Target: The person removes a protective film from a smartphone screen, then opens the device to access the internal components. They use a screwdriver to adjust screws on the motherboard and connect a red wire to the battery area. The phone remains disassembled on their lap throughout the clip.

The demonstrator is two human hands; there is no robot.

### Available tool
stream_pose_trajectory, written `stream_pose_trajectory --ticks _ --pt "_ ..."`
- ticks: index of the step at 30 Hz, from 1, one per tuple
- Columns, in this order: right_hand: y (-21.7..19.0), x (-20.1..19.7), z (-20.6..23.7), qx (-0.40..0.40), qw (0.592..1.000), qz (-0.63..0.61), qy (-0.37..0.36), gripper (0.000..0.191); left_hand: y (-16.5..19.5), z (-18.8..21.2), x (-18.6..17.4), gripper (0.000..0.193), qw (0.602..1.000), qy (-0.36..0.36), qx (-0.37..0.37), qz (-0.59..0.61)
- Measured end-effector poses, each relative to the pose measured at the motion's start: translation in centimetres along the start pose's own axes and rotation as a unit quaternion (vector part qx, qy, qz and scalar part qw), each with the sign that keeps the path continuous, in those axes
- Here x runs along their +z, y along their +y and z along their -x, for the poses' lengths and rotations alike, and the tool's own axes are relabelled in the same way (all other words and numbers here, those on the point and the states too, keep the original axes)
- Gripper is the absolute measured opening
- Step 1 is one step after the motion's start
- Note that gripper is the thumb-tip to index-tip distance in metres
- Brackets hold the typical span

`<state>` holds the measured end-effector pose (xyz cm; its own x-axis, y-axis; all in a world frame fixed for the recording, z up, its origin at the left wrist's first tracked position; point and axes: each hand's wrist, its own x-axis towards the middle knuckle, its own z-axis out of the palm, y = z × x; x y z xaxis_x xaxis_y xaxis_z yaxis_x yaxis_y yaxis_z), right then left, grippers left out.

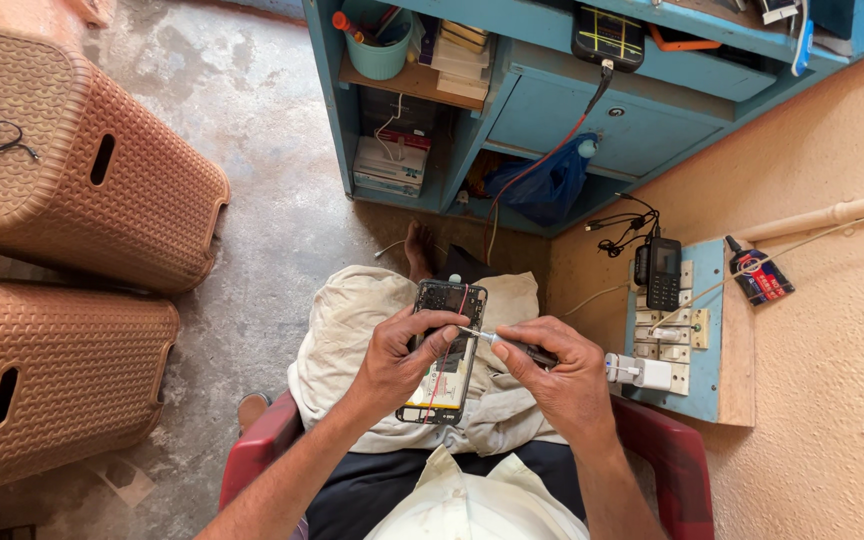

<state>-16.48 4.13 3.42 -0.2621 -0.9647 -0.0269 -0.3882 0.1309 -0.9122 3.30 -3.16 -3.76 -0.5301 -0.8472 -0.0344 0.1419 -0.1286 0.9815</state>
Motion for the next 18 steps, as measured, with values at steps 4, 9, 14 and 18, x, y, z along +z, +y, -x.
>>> stream_pose_trajectory --ticks 4,9,14,18 --pt "-0.5 0.2 0.0 0.017 1.0 -0.016 0.012 0.02 0.5 0.1 0.0 0.024 1.0 0.003 -0.013 0.006" --pt "-2.1 0.1 0.3 -0.049 0.997 0.032 0.054 0.02 1.2 0.1 0.2 0.047 0.999 0.019 0.046 0.017" --pt "-3.9 1.5 0.2 -0.048 0.995 0.069 0.046 0.019 1.6 0.3 0.4 0.09 0.999 0.051 -0.013 0.009" --pt "-4.8 2.9 -0.3 -0.134 0.982 0.125 0.053 0.019 1.6 0.3 0.7 0.094 0.995 0.069 0.007 -0.067"
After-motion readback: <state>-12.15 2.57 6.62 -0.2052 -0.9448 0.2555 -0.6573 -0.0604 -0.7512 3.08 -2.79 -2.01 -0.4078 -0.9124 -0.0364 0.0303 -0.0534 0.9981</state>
